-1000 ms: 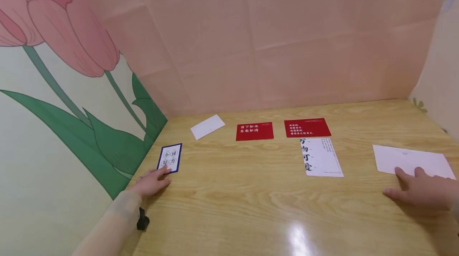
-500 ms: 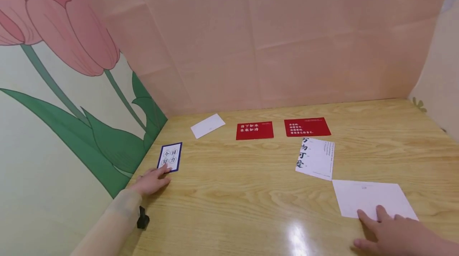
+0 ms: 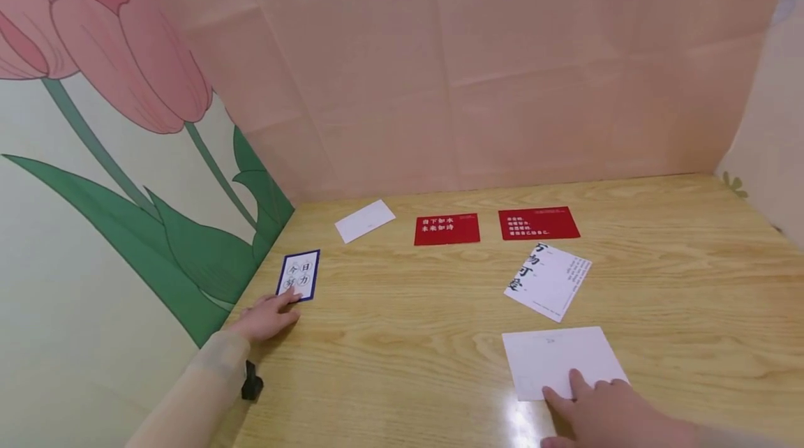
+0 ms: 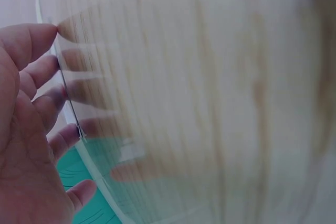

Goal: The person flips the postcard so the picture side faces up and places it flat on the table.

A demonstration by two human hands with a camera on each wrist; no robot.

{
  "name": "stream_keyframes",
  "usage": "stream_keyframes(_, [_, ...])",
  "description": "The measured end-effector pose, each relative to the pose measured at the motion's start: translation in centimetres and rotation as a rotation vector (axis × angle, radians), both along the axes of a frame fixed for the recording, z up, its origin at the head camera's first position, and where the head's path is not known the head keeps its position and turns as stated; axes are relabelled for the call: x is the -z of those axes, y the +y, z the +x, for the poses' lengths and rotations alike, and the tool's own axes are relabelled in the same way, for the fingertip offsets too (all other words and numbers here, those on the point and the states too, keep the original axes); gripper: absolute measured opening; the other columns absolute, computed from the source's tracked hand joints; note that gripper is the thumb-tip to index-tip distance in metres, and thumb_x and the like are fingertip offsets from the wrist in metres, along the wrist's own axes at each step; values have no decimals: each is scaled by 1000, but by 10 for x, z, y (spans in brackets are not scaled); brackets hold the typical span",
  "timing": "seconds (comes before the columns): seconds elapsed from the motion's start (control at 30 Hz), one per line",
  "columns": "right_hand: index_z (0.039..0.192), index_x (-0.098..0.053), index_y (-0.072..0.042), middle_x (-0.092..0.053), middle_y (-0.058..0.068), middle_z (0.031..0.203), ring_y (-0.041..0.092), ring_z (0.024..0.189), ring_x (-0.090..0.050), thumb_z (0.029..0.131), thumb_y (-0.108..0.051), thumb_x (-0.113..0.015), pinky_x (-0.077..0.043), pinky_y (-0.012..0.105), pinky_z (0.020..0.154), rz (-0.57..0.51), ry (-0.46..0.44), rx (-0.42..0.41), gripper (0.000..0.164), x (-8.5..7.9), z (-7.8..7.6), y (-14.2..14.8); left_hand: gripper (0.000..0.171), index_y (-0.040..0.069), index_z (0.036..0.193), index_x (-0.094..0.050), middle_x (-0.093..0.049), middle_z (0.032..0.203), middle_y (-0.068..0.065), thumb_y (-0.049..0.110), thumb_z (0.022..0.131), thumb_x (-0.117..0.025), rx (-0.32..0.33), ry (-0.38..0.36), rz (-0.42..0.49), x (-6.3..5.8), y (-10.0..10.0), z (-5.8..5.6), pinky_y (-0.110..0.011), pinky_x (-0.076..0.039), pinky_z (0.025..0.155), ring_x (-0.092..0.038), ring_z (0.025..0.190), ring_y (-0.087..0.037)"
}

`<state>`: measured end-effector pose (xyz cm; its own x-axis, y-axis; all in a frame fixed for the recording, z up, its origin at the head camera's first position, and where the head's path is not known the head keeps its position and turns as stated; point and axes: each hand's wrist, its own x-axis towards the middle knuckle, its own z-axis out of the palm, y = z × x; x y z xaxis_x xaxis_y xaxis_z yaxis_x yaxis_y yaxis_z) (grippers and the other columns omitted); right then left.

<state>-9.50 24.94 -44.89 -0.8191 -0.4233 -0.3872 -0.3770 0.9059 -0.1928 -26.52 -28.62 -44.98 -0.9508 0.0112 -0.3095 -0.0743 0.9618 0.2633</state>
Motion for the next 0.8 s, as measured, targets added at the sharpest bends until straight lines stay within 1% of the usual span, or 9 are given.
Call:
stream_keyframes(0.1, [128,-62,-19,-58,18,127,45,106,-57,81,-73,-50,-39,66,90,12,-8,-24,73,-7,-6,-24,59,28,148,-39,-30,153,-15,47,94,-53,4,-1,0,2,-1,0,-67,-12,105,-22,139,-38])
stream_keyframes(0.2, [129,-62,-21,-58,14,129,42,110,-56,78,-75,-51,-39,62,94,23,26,-59,75,-14,-9,-46,59,28,148,-38,-31,154,-14,47,94,-52,10,-1,-2,3,-1,0,-67,-11,105,-22,140,-38])
stream_keyframes(0.33, [130,-61,-19,-57,13,130,39,113,-55,79,-73,-54,-39,59,96,22,65,-98,75,-20,-14,-72,59,29,148,-38,-31,153,-14,47,94,-52,7,-1,-3,3,0,0,-67,-11,105,-22,140,-38])
stream_keyframes(0.43, [130,-61,-17,-56,13,132,38,116,-53,79,-73,-55,-38,58,98,4,53,-93,76,-25,-17,-87,58,29,148,-39,-30,154,-13,47,94,-53,-3,-3,8,1,1,1,-67,-12,105,-21,140,-37])
stream_keyframes(0.53, [132,-60,-19,-54,11,136,36,119,-50,79,-73,-55,-35,57,102,-15,6,-66,75,-29,-21,-101,58,30,147,-40,-28,155,-12,46,94,-53,-13,-8,16,-2,2,2,-67,-12,105,-20,140,-36])
stream_keyframes(0.7, [133,-59,-19,-52,12,138,36,123,-48,80,-71,-55,-32,56,104,-37,9,-75,74,-32,-25,-120,57,30,147,-40,-26,156,-12,46,94,-53,-15,-16,17,-5,2,2,-67,-12,105,-18,141,-36])
stream_keyframes(0.8, [133,-59,-17,-52,13,138,37,123,-47,82,-70,-54,-31,56,104,-41,20,-96,74,-32,-29,-128,55,29,147,-42,-26,157,-9,45,95,-53,-6,-13,26,-6,1,2,-66,-11,106,-18,141,-36])
